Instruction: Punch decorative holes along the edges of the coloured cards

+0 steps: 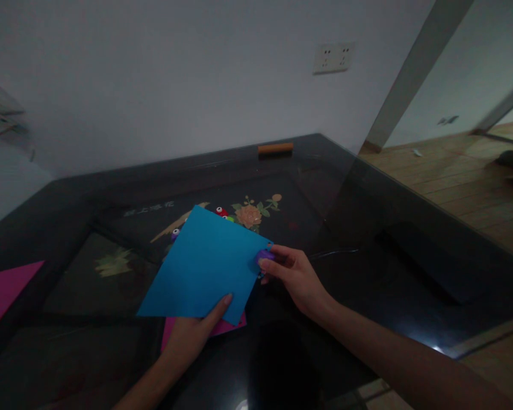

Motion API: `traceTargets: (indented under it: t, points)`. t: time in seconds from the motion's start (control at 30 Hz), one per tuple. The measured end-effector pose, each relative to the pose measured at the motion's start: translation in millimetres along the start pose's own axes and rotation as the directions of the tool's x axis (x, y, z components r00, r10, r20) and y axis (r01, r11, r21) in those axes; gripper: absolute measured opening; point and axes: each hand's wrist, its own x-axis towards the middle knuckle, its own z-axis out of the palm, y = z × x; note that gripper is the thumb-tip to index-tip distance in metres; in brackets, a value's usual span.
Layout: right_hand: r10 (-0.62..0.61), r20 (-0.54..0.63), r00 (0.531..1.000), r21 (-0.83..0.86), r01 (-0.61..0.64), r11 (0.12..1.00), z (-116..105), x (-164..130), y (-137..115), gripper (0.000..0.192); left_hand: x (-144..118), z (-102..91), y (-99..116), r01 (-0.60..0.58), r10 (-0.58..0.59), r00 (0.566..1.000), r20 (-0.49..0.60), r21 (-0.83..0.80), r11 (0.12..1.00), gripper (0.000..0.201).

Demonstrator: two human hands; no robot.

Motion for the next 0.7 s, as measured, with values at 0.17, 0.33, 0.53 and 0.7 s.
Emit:
traceTargets:
  t: [0.17, 0.33, 0.53, 0.7]
  points:
    - [0.046, -0.012, 0.999, 0.069, -0.045, 0.997, 1, 0, 0, 0.026, 2, -1.8, -7, 0.006, -0.004, 1.000, -0.026, 0.070, 0.998, 0.048]
    - [0.032, -0.003, 0.999, 0.101, -0.032, 0.994, 1, 1, 2, 0.027, 2, -1.6, -8, 0.015, -0.010, 0.999, -0.047, 0.092, 0.996, 0.044]
    - [0.037, 0.023, 0.999, 0.097, -0.039, 0.994, 1, -1, 1, 0.029, 1, 0.4, -8, 0.008, -0.001, 0.998, -0.068, 0.100, 0.995, 0.042]
    - [0.041, 0.037, 0.998, 0.096, -0.045, 0.994, 2, -2, -2, 0.030, 3, -1.0, -12, 0.000, 0.004, 0.997, -0.073, 0.066, 0.998, 0.047]
